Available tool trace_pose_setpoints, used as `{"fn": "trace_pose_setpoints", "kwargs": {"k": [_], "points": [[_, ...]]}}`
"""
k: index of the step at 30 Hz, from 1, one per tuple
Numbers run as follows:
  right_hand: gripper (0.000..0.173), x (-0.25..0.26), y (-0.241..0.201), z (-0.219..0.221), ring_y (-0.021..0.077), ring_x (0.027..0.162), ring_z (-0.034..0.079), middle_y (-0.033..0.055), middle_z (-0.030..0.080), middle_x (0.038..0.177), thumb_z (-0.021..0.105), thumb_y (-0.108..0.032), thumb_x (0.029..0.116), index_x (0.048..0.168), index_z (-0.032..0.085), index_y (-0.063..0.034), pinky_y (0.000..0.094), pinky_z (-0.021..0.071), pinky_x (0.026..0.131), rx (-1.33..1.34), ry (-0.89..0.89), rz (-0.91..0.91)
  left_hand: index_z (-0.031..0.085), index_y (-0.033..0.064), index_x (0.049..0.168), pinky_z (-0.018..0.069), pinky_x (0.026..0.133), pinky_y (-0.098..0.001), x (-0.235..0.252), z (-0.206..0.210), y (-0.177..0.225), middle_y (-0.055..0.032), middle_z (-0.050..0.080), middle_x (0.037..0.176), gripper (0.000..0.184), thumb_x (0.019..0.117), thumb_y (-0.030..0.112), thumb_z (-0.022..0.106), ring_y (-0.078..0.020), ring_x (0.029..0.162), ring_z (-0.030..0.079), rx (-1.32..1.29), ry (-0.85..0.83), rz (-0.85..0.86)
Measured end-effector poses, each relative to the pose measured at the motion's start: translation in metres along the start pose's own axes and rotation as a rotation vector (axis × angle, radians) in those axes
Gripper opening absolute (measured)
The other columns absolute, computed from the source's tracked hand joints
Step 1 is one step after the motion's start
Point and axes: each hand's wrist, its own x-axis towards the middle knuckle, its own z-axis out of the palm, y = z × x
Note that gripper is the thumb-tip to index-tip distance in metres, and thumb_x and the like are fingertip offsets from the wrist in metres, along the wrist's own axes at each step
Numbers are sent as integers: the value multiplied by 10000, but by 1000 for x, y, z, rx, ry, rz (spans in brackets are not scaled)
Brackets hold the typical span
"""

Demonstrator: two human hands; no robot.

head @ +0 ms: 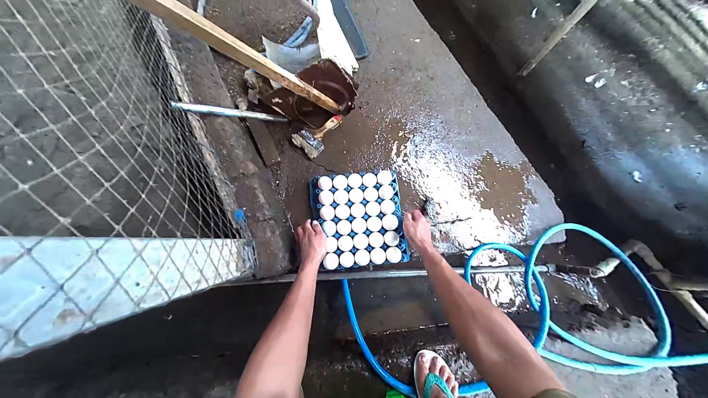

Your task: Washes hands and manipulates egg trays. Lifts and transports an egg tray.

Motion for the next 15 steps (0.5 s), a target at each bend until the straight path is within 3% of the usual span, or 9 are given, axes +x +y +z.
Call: {"fn": "trace_pose_setpoints", "kwargs": {"k": [7, 11, 15], "points": [[440, -2, -5, 31, 363, 1223, 623, 229, 662, 1269, 376, -294, 1102, 1404, 552, -25, 522, 471, 1044, 97, 63, 46, 529, -80, 1382, 351, 1152, -516, 22, 8, 5, -289, 551, 1401, 550, 1127, 272, 191, -378, 1370, 494, -8, -71, -111], [541, 5, -19, 30, 426, 1405, 447, 298, 506, 1462, 315, -360, 1118, 1435, 534, 19, 540, 338, 1166, 76, 41, 170, 523, -92, 1394, 325, 1170, -520, 28, 4, 9, -292, 523, 1440, 579, 1133, 283, 167, -380, 1403, 460, -40, -113, -165], [628, 11, -27, 25, 410, 1427, 435, 287, 517, 1466, 227, -405, 1124, 1378, 580, 48, 538, 321, 1175, 4, -8, 241, 553, -90, 1359, 346, 1144, -536, 31, -1, 11, -289, 552, 1404, 587, 1135, 288, 164, -382, 1378, 485, -65, -123, -203]]}}
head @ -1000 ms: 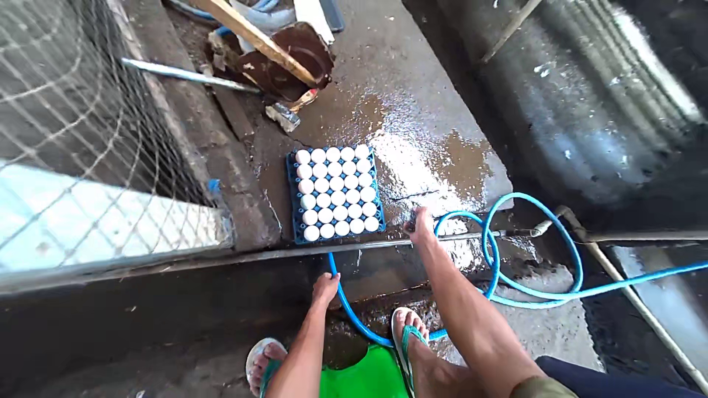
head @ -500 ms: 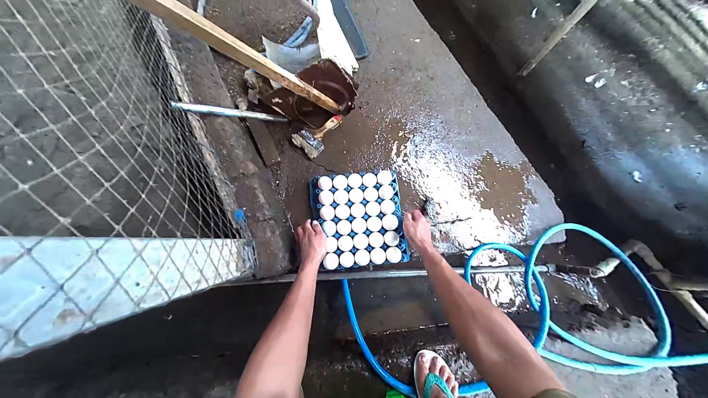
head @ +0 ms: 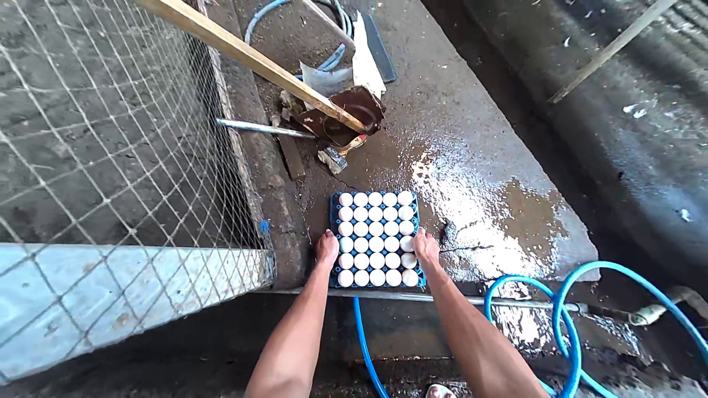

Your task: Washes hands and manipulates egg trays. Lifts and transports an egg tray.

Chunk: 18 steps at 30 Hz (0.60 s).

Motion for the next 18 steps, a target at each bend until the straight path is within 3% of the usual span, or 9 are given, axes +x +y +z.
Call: {"fn": "trace_pose_setpoints", "kwargs": {"k": [6, 11, 15, 18], "points": [[636, 3, 6, 2, 434, 1466, 368, 312, 406, 1543, 230, -414, 1121, 1449, 491, 64, 569, 314, 1180, -10, -50, 42, 471, -86, 1440, 296, 1180, -544, -2, 1, -9, -291, 448, 1505, 576, 1138, 311, 183, -382, 1449, 385, -217, -72, -38], [575, 0, 28, 10, 405, 1402, 454, 289, 495, 1469, 312, -405, 1110, 1403, 537, 35, 585, 369, 1131, 192, -46, 63, 409, -63, 1483, 269, 1206, -513, -26, 3, -19, -262, 380, 1566, 532, 1136, 302, 236, -348, 1482, 338, -379, -73, -47], [528, -36, 37, -10, 379, 1328, 516, 269, 552, 1400, 345, -384, 1107, 1382, 553, 16, 589, 404, 1080, 347, -35, 91, 431, -60, 1457, 332, 1169, -505, -68, -9, -10, -271, 455, 1498, 518, 1131, 317, 288, -347, 1422, 420, -416, -55, -81], [491, -70, 38, -43, 357, 1263, 549, 258, 580, 1336, 372, -372, 1099, 1339, 572, 6, 581, 436, 1029, 411, 0, 101, 502, -52, 1382, 411, 1084, -497, -110, -29, 8, -264, 558, 1361, 494, 1109, 345, 396, -333, 1286, 528, -461, -65, -85]]}}
